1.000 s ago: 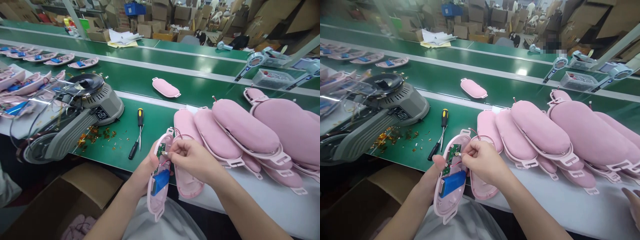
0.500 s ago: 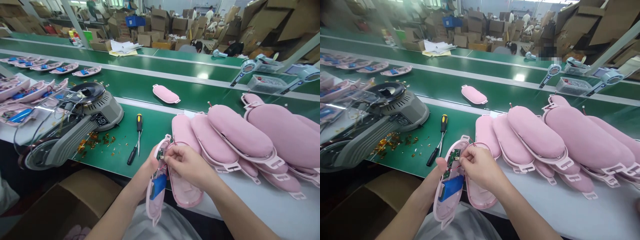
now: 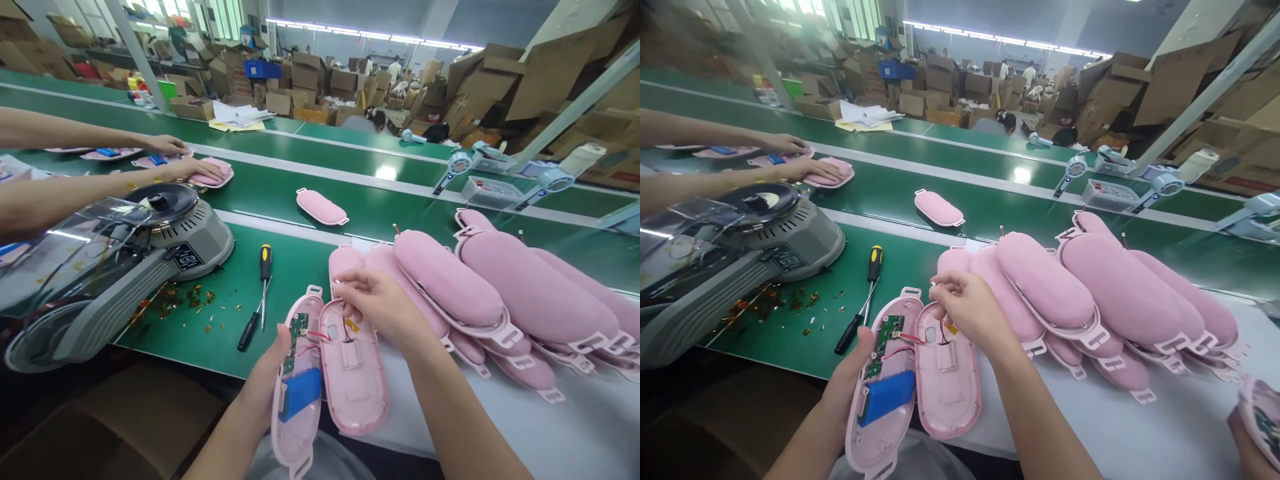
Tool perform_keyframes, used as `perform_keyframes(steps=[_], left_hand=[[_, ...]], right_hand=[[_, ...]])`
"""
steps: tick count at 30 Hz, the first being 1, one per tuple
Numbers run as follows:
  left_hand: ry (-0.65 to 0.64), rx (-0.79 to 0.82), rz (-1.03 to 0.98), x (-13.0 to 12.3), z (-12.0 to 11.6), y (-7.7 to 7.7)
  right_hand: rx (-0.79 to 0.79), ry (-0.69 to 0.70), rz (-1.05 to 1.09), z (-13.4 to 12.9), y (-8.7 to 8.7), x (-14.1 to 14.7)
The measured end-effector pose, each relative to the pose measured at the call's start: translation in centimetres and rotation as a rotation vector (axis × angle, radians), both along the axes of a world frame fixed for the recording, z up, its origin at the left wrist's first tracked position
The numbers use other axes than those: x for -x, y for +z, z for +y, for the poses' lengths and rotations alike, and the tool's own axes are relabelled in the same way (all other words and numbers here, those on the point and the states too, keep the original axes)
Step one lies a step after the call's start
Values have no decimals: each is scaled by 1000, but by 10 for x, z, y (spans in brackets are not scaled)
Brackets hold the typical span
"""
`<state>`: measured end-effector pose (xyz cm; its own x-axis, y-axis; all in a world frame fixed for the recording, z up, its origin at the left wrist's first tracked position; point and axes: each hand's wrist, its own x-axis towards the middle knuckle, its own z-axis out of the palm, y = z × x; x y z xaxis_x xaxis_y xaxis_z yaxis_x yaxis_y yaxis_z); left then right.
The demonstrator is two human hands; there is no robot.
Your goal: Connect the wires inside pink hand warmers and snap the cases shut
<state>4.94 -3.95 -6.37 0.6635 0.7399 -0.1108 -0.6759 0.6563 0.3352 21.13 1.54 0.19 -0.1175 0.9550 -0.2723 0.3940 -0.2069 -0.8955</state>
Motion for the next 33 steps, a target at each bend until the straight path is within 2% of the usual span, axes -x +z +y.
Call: perform_keyframes(steps=[5, 9, 12, 15, 17, 24, 29, 33], left_hand=[[74, 5, 101, -3, -3, 6], [149, -30, 198, -5, -5, 10], [196, -71, 249, -6, -6, 12], [227, -114, 276, -7, -8, 13], [236, -140, 290, -8, -9, 13], [241, -188, 316, -10, -11, 7], [184, -221, 310, -11, -12, 4], [216, -347, 430, -10, -12, 1]], right_hand=[[127, 94, 212, -15, -1, -10], [123, 202, 210, -25, -3, -5], [116, 242, 63, -35, 2, 5], [2, 243, -221, -45, 8, 13], [-55, 269, -339, -48, 10, 15], [-152, 262, -332, -48, 8, 17], [-196, 235, -494, -51, 9, 22], [-171, 234, -531, -54, 10, 23]])
